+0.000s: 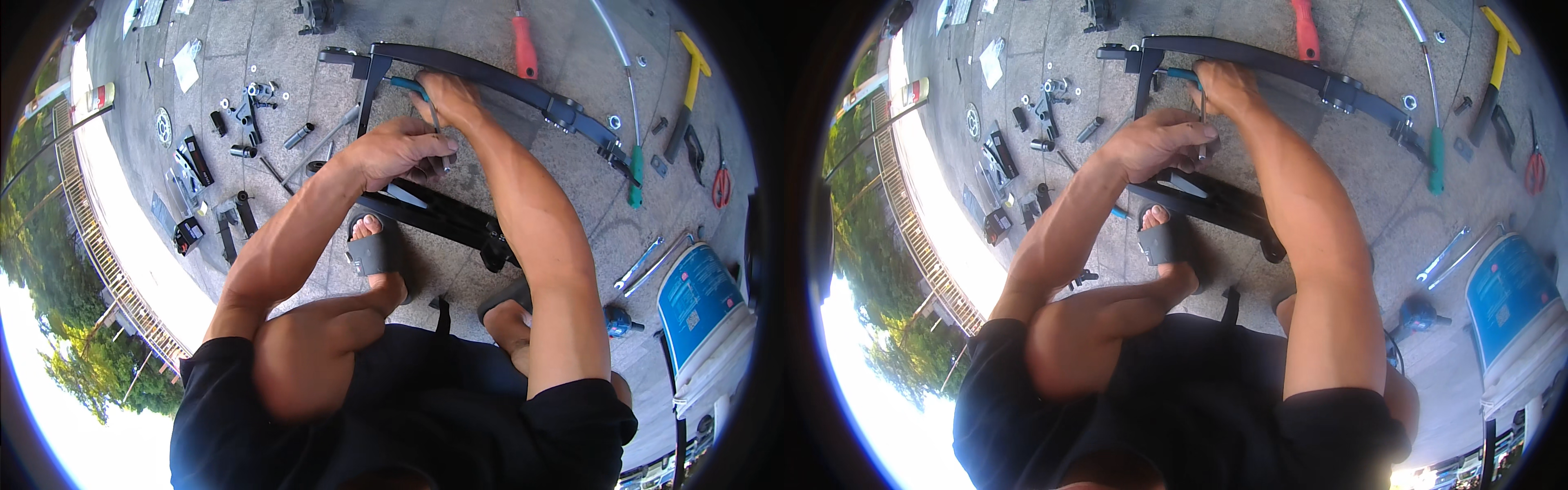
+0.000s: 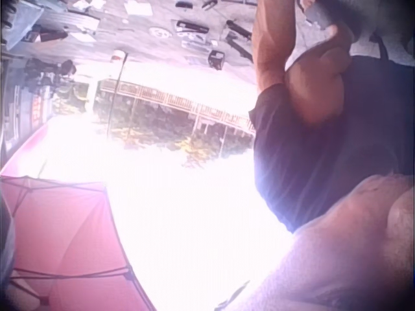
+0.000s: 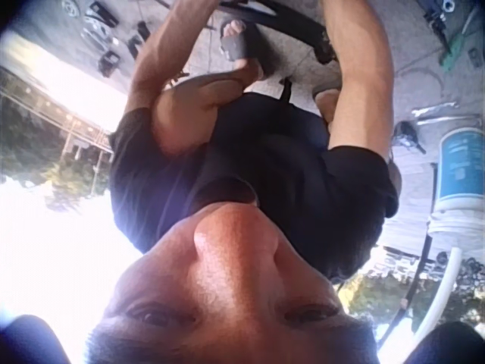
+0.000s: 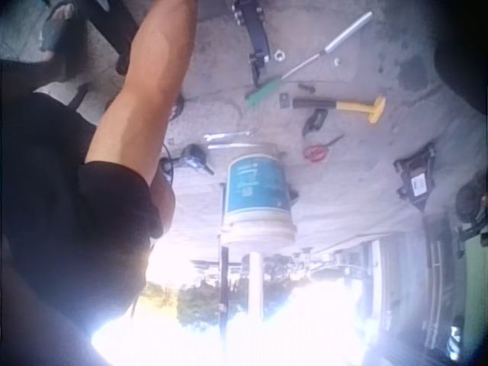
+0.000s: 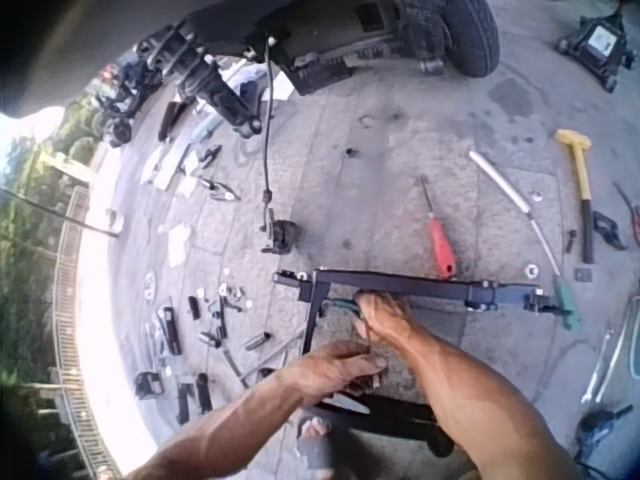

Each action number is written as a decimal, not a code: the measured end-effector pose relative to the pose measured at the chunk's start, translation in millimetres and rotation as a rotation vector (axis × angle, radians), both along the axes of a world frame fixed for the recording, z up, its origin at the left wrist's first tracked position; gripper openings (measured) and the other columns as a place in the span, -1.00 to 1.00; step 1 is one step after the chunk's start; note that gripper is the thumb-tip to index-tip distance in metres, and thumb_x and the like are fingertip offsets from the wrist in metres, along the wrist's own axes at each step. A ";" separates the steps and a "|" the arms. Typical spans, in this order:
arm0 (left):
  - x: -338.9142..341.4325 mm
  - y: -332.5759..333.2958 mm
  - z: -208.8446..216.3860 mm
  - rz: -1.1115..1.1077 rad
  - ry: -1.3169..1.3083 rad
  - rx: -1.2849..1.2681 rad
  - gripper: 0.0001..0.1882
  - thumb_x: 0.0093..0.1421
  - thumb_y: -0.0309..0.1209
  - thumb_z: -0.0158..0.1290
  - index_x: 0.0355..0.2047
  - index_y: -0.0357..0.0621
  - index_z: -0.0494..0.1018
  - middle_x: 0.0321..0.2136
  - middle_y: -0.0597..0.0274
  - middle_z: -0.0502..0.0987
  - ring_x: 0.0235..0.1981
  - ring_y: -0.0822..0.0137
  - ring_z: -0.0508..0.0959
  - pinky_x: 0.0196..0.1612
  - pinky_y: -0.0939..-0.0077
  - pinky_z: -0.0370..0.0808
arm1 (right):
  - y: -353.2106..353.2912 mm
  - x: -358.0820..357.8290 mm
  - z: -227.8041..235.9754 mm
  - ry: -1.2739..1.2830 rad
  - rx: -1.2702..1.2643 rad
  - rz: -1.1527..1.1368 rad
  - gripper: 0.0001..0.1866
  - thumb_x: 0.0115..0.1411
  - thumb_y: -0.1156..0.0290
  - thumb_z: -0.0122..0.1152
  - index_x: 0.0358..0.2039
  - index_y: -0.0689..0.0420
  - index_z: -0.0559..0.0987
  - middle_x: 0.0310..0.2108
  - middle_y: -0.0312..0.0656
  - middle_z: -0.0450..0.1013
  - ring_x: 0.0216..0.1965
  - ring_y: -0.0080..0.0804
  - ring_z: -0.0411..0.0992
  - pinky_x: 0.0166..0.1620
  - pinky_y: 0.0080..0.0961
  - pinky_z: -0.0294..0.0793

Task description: The person assembles a scooter frame by inserting a metal rod into the frame and securing it with a screwdriver. They then attach a black plastic cover to the frame and tighten it with a screwdriver.

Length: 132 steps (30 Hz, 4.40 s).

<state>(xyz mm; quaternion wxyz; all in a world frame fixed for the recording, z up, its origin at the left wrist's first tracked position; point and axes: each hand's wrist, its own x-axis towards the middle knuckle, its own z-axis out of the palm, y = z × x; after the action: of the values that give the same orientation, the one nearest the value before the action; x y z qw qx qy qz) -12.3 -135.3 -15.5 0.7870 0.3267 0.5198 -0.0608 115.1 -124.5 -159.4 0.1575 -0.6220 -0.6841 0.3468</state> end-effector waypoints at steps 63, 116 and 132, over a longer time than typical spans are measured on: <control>-29.2 31.8 -52.0 0.469 0.388 0.635 -0.40 0.37 -0.02 -0.16 0.17 -0.31 0.26 -0.07 0.08 0.48 -0.13 0.35 0.49 0.01 0.47 0.39 | -9.6 1.5 2.2 0.489 -0.059 -0.173 -0.71 0.10 0.37 0.24 -0.13 0.07 0.59 -0.31 -0.10 0.57 -0.26 -0.17 0.55 -0.21 -0.32 0.51; 2.3 -20.5 21.8 0.190 -0.251 1.155 -0.73 0.27 -0.49 0.01 -0.08 -0.44 0.47 -0.12 -0.09 0.55 -0.07 0.22 0.56 0.03 0.39 0.46 | -34.1 -19.7 8.4 0.701 -0.237 -0.653 -0.53 0.03 0.28 0.28 -0.01 0.10 0.52 -0.28 0.06 0.56 -0.23 -0.07 0.56 -0.16 -0.31 0.54; 42.8 -27.1 3.2 -0.075 -0.087 1.409 -0.71 0.15 -0.63 0.05 -0.09 -0.42 0.48 -0.10 -0.14 0.54 -0.03 0.07 0.56 0.01 0.36 0.48 | -26.5 -32.4 -4.4 0.751 -0.060 -0.664 -0.67 0.11 0.35 0.26 -0.11 0.16 0.56 -0.24 0.06 0.54 -0.18 -0.05 0.54 -0.10 -0.33 0.48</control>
<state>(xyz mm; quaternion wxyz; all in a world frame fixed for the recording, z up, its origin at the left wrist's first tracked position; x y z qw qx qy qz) 30.4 -162.3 -12.2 0.4058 0.7782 0.3918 0.2760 82.7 -151.0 -163.8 0.4766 -0.6426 -0.3351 0.4976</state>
